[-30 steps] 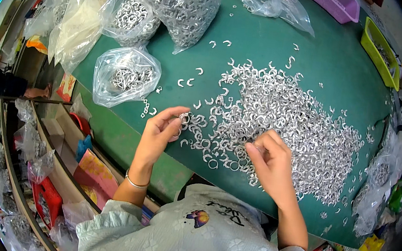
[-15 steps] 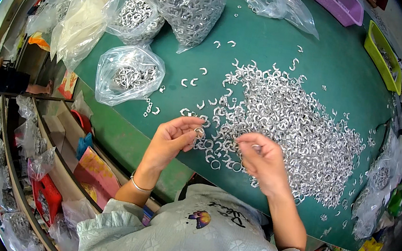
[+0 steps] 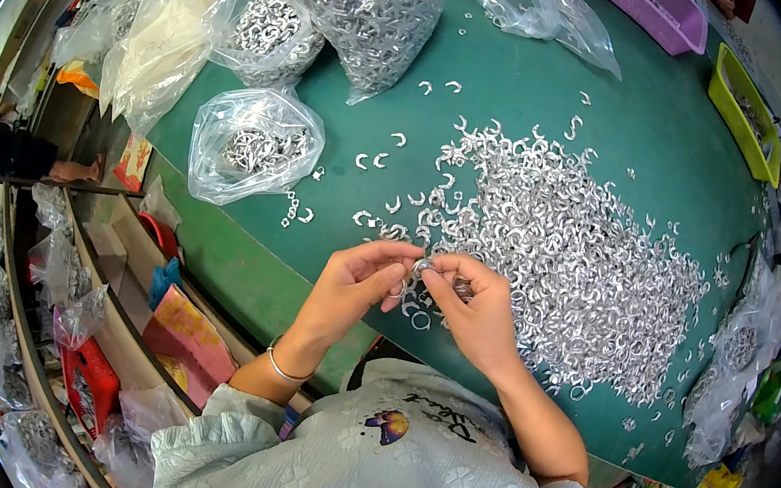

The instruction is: The person sorts small silver-colored metal pieces on a green table by hand and places them into plastic bags and trays.

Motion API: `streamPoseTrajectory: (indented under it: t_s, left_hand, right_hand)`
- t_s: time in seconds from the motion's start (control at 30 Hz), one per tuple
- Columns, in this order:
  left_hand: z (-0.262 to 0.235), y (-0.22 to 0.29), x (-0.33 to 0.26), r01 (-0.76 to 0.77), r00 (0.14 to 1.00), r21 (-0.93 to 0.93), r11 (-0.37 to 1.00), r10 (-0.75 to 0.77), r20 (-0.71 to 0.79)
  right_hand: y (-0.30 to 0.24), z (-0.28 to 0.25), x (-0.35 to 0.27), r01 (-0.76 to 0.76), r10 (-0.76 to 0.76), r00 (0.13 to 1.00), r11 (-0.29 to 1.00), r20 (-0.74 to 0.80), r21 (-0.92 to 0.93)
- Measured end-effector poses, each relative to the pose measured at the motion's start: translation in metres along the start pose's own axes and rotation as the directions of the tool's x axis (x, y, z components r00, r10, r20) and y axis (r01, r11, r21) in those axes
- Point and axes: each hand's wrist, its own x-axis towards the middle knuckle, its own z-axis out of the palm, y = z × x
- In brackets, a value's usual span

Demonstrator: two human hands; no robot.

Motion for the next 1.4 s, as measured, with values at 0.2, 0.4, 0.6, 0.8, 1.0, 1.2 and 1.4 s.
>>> streamPoseTrajectory:
  t_s: [0.2, 0.4, 0.6, 0.8, 1.0, 1.2, 1.4]
  left_hand:
    - [-0.002, -0.001, -0.001, 0.098, 0.994, 0.018, 0.995, -0.099, 0.05]
    - [-0.008, -0.002, 0.001, 0.271, 0.95, -0.304, 0.913, -0.202, 0.239]
    - [0.003, -0.002, -0.005, 0.028, 1.0, 0.029, 0.999, -0.029, 0.002]
    - [0.015, -0.009, -0.01, -0.225, 0.966, 0.175, 0.959, 0.243, -0.092]
    - [0.021, -0.009, -0.011, -0.267, 0.911, 0.475, 0.839, 0.381, -0.16]
    - [0.023, -0.014, -0.009, -0.279, 0.924, 0.282, 0.918, 0.337, -0.183]
    - [0.025, -0.019, -0.013, -0.351, 0.889, 0.254, 0.901, 0.406, -0.211]
  right_hand:
    - [-0.003, -0.003, 0.001, -0.03, 0.03, 0.999, 1.0, 0.027, 0.003]
    - [-0.008, -0.021, -0.001, -0.428, 0.313, 0.889, 0.826, 0.335, 0.366]
    - [-0.007, -0.003, -0.006, -0.017, 0.016, 1.0, 1.0, 0.018, 0.02]
    - [-0.009, 0.001, -0.01, 0.161, -0.179, 0.983, 0.947, -0.041, -0.278]
    - [-0.009, 0.004, -0.01, 0.333, -0.372, 0.928, 0.844, -0.013, -0.42]
    - [-0.009, 0.009, -0.014, 0.46, -0.539, 0.842, 0.705, 0.014, -0.539]
    - [-0.015, 0.015, -0.016, 0.358, -0.433, 0.897, 0.833, -0.094, -0.422]
